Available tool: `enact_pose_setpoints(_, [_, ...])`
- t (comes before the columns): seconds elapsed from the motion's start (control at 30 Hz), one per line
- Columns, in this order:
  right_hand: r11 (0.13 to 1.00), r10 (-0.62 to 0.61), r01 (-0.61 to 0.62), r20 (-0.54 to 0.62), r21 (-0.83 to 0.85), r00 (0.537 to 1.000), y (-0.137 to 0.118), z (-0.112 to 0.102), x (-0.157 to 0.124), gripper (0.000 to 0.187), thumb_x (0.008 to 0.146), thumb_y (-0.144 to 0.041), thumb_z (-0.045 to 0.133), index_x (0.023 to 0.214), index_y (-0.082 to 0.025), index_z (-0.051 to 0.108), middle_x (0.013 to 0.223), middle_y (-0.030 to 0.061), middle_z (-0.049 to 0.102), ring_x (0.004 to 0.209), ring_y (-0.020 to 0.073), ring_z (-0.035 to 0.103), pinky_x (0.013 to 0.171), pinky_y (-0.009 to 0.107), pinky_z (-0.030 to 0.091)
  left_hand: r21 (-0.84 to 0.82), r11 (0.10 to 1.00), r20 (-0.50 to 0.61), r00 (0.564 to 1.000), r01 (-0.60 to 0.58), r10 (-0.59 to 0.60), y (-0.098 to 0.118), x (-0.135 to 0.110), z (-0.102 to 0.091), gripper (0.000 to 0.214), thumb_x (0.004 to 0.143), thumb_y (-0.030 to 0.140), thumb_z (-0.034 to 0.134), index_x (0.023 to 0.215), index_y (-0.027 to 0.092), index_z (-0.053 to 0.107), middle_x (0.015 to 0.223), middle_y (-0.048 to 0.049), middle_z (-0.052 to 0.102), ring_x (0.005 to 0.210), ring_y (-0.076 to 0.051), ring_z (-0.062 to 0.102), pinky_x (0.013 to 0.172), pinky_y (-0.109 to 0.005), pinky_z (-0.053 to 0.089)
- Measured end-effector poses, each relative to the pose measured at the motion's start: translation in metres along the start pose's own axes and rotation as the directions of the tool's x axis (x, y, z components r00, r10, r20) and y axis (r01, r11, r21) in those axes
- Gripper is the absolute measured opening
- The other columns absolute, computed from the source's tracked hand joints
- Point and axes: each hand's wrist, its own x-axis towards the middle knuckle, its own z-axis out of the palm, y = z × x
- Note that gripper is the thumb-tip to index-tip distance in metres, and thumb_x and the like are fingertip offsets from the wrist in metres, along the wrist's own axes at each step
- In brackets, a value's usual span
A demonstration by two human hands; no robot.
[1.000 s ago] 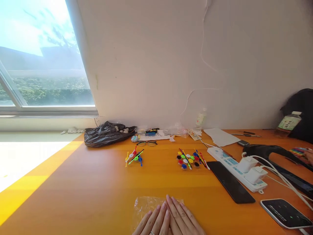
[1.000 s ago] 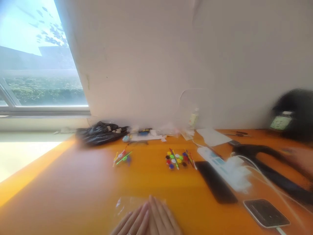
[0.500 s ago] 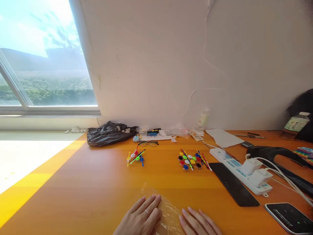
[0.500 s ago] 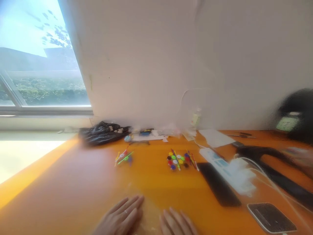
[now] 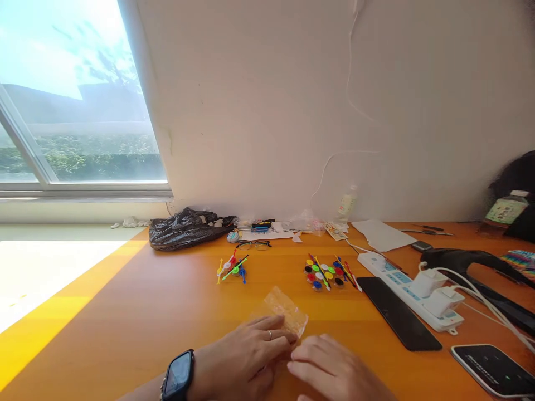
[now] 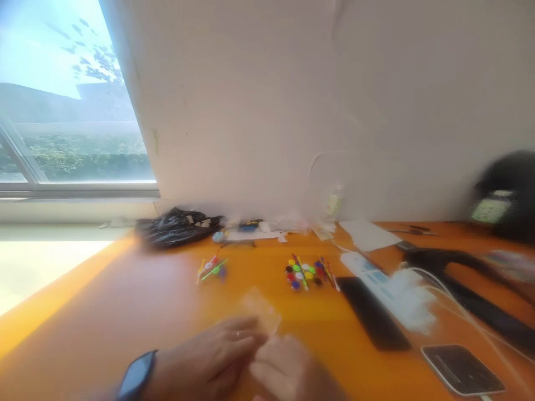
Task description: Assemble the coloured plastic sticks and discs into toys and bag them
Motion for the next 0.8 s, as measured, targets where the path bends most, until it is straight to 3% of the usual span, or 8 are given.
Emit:
enact_pose_setpoints(0.1, [0.964,0.250,-0.253,0.054,0.078,0.967,0.022,-0.038,0.037,0.029,0.101,-0.029,0.059,0.126,-0.025,0.073,0.125,0.0096,0.074,0.114,0.0259,0.069,0.103,0.036,0.053,-0.130,0.990,0.020,0.998,-0.051,0.054,-0.018,0.014,0.001,0.029,0.086,0.003,0.055,0.105,0.024,0.061,0.109,-0.0048,0.072,0.107,-0.022,0.068,0.097,-0.032,0.056])
enact_pose_setpoints(0.17, [0.921,0.376,-0.384,0.112,0.069,0.920,0.046,-0.051,0.061,0.037,0.100,-0.035,0.060,0.132,-0.022,0.071,0.134,0.0120,0.072,0.119,0.0290,0.067,0.104,0.039,0.052,-0.140,0.990,0.010,1.000,-0.016,0.018,-0.030,0.023,0.001,0.016,0.090,0.011,0.059,0.101,0.023,0.061,0.107,-0.0052,0.071,0.101,-0.021,0.068,0.089,-0.031,0.055])
enact_pose_setpoints(0.23, [0.884,0.452,-0.465,0.165,0.051,0.877,0.073,-0.050,0.082,0.043,0.098,-0.036,0.060,0.137,-0.020,0.069,0.136,0.0132,0.070,0.118,0.0300,0.068,0.103,0.041,0.052,-0.122,0.990,0.021,0.998,0.064,-0.062,-0.040,0.030,0.002,0.014,0.091,0.026,0.069,0.101,0.023,0.061,0.098,-0.0035,0.069,0.089,-0.019,0.065,0.077,-0.029,0.053])
enact_pose_setpoints(0.3, [0.877,0.470,-0.481,0.180,0.015,0.864,0.095,-0.037,0.095,0.048,0.096,-0.034,0.060,0.140,-0.017,0.067,0.138,0.0152,0.068,0.119,0.0308,0.067,0.104,0.041,0.051,-0.089,0.988,0.000,0.992,0.128,-0.129,-0.048,0.033,0.004,0.020,0.090,0.034,0.073,0.102,0.022,0.060,0.095,-0.0021,0.067,0.082,-0.018,0.062,0.070,-0.026,0.049])
enact_pose_setpoints(0.43, [0.891,0.454,-0.452,0.128,-0.048,0.882,0.110,0.000,0.098,0.047,0.096,-0.029,0.060,0.141,-0.017,0.063,0.139,0.0155,0.066,0.123,0.0298,0.063,0.106,0.040,0.047,-0.049,0.994,-0.124,0.987,0.099,-0.105,-0.056,0.031,0.012,0.015,0.094,0.031,0.068,0.104,0.022,0.061,0.106,-0.0045,0.067,0.093,-0.019,0.063,0.080,-0.029,0.051])
enact_pose_setpoints(0.6, [0.918,0.363,-0.351,0.031,-0.185,0.931,0.098,0.023,0.091,0.021,0.100,-0.016,0.050,0.110,-0.017,0.069,0.114,0.0125,0.068,0.108,0.0274,0.061,0.096,0.039,0.045,-0.045,0.995,-0.188,0.977,0.091,-0.098,-0.056,0.028,0.015,0.014,0.095,0.029,0.065,0.107,0.023,0.061,0.115,-0.0062,0.069,0.105,-0.024,0.065,0.092,-0.035,0.054])
enact_pose_setpoints(0.7, [0.924,0.375,-0.376,-0.026,-0.069,0.927,0.102,0.028,0.091,0.014,0.096,-0.011,0.053,0.099,-0.019,0.065,0.106,0.0087,0.067,0.102,0.0242,0.060,0.090,0.035,0.045,-0.026,0.997,-0.235,0.969,0.075,-0.079,-0.057,0.027,0.013,0.025,0.093,0.030,0.068,0.118,0.026,0.063,0.132,-0.0077,0.066,0.124,-0.027,0.061,0.108,-0.042,0.051])
enact_pose_setpoints(0.8, [0.906,0.421,-0.411,-0.103,0.103,0.901,0.111,0.034,0.091,0.011,0.093,-0.011,0.054,0.091,-0.020,0.060,0.095,0.0053,0.066,0.092,0.0219,0.061,0.082,0.033,0.044,0.030,0.992,-0.279,0.954,0.123,-0.110,-0.062,0.026,0.014,0.059,0.090,0.037,0.074,0.144,0.029,0.052,0.151,-0.0107,0.055,0.138,-0.032,0.052,0.117,-0.051,0.044])
